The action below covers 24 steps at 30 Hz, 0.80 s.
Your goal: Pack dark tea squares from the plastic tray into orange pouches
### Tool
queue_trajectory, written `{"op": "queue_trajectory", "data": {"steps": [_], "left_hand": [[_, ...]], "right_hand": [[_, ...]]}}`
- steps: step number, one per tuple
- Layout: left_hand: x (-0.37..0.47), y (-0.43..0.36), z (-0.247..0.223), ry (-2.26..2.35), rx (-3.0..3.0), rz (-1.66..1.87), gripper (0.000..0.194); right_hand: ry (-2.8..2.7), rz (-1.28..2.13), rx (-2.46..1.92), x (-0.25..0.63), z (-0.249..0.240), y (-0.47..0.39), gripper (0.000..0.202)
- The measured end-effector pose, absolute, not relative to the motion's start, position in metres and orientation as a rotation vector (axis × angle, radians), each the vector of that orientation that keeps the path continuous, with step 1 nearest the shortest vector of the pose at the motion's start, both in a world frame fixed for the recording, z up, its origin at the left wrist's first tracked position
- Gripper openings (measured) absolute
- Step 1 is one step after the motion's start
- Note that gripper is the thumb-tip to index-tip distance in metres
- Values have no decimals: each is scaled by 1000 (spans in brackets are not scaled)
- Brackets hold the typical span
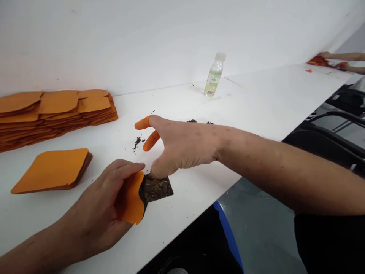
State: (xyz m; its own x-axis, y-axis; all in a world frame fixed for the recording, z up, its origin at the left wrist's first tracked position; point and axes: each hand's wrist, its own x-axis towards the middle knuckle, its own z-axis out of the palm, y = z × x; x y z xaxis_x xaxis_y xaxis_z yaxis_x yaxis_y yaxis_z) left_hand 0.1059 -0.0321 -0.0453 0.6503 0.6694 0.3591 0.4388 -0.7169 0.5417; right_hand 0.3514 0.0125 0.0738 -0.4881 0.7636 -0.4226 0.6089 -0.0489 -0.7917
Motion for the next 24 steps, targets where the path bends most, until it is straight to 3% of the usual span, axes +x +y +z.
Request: {"op": "queue_trajectory", "data": {"steps": [5,9,13,24], "left_hand": [[109,-32,-46,957,2425,836,80],[112,-34,-46,1013,2392,902,79],[115,-35,-47,1107,2341,1094,76],[119,-37,-45,1059,2358,1162,80]], "right_hand": [[-2035,1321,-1488,341,67,-2,87],[-1858,1201,-1392,328,51,-18,68],[-1632,1282,-1274,323,34,-27,59],[-1534,1578,-1296,314,21,-23,65]]}}
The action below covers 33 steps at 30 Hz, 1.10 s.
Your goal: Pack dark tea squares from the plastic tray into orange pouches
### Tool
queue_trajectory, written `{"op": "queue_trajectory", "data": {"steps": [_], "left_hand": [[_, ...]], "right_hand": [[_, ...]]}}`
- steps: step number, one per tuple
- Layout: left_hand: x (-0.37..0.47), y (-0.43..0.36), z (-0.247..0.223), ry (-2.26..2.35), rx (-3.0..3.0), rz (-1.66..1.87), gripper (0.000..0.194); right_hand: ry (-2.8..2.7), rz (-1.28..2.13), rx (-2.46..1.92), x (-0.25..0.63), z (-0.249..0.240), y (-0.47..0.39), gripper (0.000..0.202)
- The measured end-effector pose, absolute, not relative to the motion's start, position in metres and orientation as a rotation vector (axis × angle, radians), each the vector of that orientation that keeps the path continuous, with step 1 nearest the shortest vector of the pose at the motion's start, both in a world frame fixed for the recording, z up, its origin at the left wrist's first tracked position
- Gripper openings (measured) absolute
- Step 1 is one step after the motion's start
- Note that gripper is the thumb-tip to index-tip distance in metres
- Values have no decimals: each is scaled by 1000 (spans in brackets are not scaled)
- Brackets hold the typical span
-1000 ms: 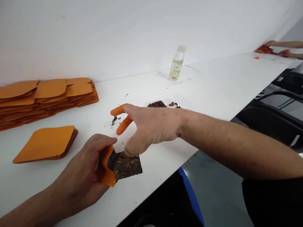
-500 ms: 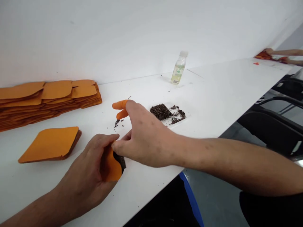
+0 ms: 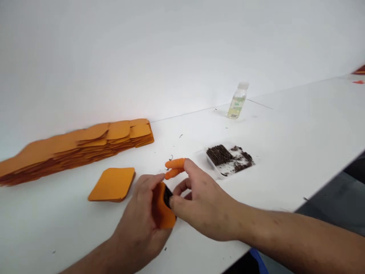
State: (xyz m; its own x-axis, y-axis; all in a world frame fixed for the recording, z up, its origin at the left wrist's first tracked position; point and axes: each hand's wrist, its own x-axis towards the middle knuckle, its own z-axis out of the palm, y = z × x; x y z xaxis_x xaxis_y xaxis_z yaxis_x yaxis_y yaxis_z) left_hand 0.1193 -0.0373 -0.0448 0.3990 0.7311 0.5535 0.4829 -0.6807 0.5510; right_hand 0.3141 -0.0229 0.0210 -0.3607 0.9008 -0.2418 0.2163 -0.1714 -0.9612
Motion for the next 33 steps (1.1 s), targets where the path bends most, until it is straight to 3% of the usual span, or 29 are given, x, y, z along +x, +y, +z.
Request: {"op": "queue_trajectory", "data": {"steps": [13,18,21,25,30,33], "left_hand": [[123,-35,-57,918,2311,1247,87],[128,-35,-56,987,2261,1229,84],[127,-34,-55,1171,2239,1322,81],[128,-37,-59,1491,2058,1347,74],[143,-48,-55,1578,1573,1265,88],[147,-50,-44,1612,1394,1131,94]], "right_hand": [[-1546,1929,-1112,314,12,-5,40],[-1656,1732,-1317,311,8,-3,39],[-1534,1672,-1217,311,4,-6,38],[-1431,1660,-1042,307,-6,-19,55],[-1632,1570,-1080,304,-7,-19,27],[-1606,1366,-1187,304,11,9,32]]}}
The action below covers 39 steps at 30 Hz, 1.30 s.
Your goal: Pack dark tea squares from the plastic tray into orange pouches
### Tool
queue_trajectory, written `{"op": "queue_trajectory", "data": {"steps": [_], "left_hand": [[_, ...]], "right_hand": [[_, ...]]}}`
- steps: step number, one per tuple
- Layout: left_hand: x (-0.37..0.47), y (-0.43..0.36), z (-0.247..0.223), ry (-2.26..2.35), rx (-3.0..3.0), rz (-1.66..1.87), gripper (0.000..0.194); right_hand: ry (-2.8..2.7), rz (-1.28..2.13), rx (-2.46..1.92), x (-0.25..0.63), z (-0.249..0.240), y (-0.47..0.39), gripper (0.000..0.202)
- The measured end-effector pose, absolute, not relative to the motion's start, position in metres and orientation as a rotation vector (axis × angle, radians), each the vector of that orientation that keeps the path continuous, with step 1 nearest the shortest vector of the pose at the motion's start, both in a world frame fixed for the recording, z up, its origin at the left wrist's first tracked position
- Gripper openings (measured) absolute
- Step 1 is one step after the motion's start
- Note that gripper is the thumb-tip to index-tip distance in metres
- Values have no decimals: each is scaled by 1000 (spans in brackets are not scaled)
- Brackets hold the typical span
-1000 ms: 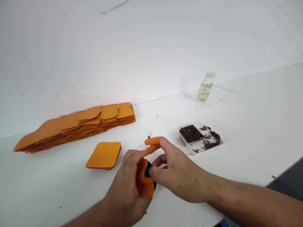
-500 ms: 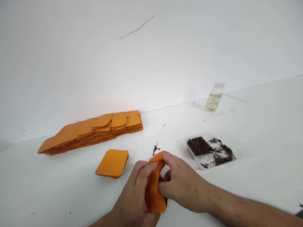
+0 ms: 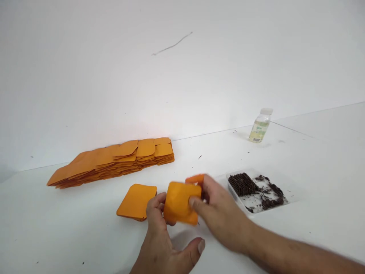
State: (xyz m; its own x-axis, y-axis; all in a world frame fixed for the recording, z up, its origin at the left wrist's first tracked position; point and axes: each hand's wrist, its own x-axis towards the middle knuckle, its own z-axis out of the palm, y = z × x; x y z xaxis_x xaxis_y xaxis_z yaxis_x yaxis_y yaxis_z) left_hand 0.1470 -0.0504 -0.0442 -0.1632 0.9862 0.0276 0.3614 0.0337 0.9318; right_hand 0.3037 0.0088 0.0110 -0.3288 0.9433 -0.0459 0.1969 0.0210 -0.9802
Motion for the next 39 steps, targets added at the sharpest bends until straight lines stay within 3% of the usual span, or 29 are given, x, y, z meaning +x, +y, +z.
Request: {"op": "queue_trajectory", "data": {"steps": [6,12,20,30,32,36,39], "left_hand": [[147,-48,-40,1599,1426,1058,73],[147,-49,-45,1514,1545,1011,77],[146,-50,-54,1446,1548,980,83],[137,-48,-75,1378,1836,1186,76],[134,-49,-67,1313,1966,1230,66],[122,-44,-39,1287,2296,1331,10],[102,-30,-13,1660,2263,1271,13]], "right_hand": [[-1456,1068,-1420,263,47,117,49],[-1543,950,-1575,201,38,195,37],[-1614,795,-1690,173,25,207,39],[-1565,920,-1661,174,24,189,38],[-1552,901,-1640,178,32,184,38],[-1628,837,-1489,204,50,150,47],[-1761,797,-1317,237,56,99,48]]}}
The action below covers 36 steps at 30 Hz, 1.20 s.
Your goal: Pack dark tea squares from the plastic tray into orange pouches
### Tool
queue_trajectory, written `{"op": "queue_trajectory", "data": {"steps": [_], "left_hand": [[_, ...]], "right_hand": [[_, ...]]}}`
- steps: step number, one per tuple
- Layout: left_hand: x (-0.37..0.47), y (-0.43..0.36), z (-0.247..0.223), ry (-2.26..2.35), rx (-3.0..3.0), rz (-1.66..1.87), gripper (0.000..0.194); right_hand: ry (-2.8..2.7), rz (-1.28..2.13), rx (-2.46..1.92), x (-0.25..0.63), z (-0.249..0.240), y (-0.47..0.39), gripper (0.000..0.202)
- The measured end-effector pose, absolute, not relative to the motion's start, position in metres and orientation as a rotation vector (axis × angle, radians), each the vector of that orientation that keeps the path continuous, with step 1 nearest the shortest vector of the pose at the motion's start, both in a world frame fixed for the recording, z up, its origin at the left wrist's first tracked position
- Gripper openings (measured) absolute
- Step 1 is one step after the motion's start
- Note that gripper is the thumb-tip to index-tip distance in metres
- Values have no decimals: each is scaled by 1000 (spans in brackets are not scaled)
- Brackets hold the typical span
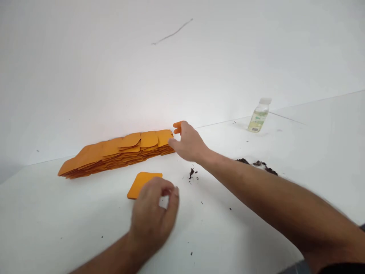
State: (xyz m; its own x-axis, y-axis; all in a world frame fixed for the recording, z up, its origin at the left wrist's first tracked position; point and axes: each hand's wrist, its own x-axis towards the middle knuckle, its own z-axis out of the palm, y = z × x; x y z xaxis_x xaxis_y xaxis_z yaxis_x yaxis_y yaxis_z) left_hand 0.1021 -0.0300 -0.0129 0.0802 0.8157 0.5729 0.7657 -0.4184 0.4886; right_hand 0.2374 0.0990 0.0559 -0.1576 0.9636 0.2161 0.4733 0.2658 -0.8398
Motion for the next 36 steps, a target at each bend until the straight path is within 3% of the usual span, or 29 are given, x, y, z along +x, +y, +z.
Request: {"op": "queue_trajectory", "data": {"steps": [6,10,13,21,26,31,36], "left_hand": [[40,-11,17,2230,1974,907,25],[18,-14,8,2436,1657,556,58],[15,-16,-2,2416,1579,463,56],[7,-11,-6,2463,1490,545,42],[8,-21,17,2500,1421,688,39],[42,-36,39,2093,1496,727,55],[87,-32,32,1677,1403,821,53]], "right_hand": [[-1871,825,-1191,307,38,5,39],[-1761,869,-1208,328,23,-7,41],[-1697,818,-1220,332,18,2,40],[-1738,781,-1242,328,8,10,39],[-1703,841,-1204,325,8,8,37],[-1579,1306,-1028,319,5,8,37],[-1432,1692,-841,318,6,6,43]]}}
